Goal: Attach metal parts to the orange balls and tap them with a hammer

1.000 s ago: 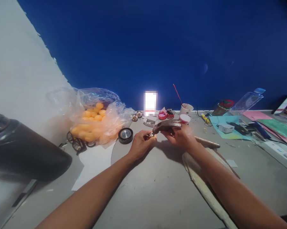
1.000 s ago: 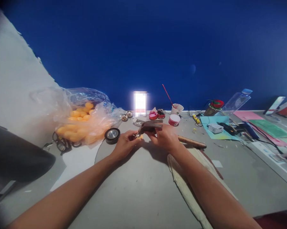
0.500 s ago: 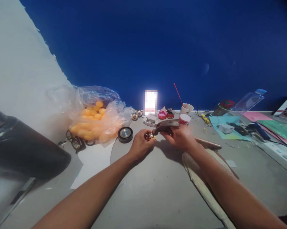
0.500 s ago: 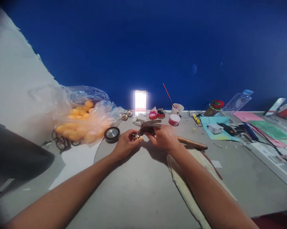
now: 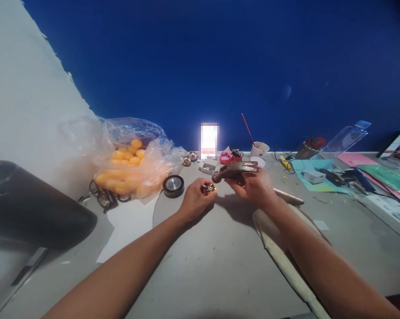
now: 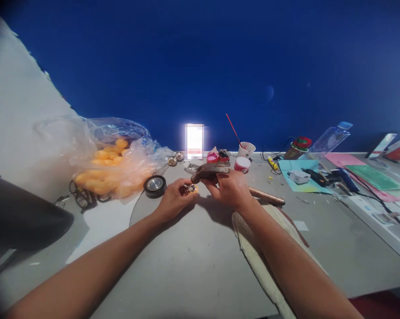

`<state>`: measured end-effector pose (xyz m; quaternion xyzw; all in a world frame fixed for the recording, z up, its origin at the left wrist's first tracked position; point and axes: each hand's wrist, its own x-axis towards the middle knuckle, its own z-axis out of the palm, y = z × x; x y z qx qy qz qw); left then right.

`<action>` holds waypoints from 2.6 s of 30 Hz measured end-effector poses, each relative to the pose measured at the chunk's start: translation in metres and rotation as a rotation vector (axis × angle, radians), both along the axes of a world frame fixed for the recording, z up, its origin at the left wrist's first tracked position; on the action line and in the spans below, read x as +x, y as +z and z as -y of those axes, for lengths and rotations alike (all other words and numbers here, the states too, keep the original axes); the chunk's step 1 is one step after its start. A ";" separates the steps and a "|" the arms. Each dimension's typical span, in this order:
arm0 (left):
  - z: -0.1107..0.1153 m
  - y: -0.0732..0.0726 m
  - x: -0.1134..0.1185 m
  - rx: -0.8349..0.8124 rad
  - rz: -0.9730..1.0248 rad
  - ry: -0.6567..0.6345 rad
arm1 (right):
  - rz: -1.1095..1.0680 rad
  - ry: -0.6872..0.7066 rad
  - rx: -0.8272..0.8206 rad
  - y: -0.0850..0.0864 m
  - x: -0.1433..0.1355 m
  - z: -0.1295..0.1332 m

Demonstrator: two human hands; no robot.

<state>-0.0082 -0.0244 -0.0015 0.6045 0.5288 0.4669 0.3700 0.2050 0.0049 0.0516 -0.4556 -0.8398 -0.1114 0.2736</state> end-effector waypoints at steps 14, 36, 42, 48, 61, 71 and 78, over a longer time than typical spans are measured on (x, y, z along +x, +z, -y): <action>0.000 0.002 0.001 0.049 -0.066 0.027 | 0.065 0.048 -0.085 0.001 -0.001 0.001; 0.001 -0.001 -0.001 0.201 -0.078 -0.036 | 0.038 0.000 -0.001 0.002 -0.004 0.003; -0.004 0.000 -0.002 0.010 0.167 -0.074 | 0.028 0.046 0.007 -0.002 -0.003 0.002; -0.005 0.001 -0.002 -0.014 0.254 -0.122 | -0.056 0.060 0.162 -0.007 0.000 -0.002; -0.001 0.008 -0.003 -0.043 0.205 -0.132 | -0.052 0.081 0.186 -0.011 0.000 -0.006; -0.003 0.004 -0.003 -0.034 0.232 -0.156 | -0.064 0.099 0.188 -0.008 -0.001 -0.003; -0.008 -0.006 -0.006 0.042 0.202 -0.183 | -0.059 0.093 0.138 -0.007 -0.003 -0.001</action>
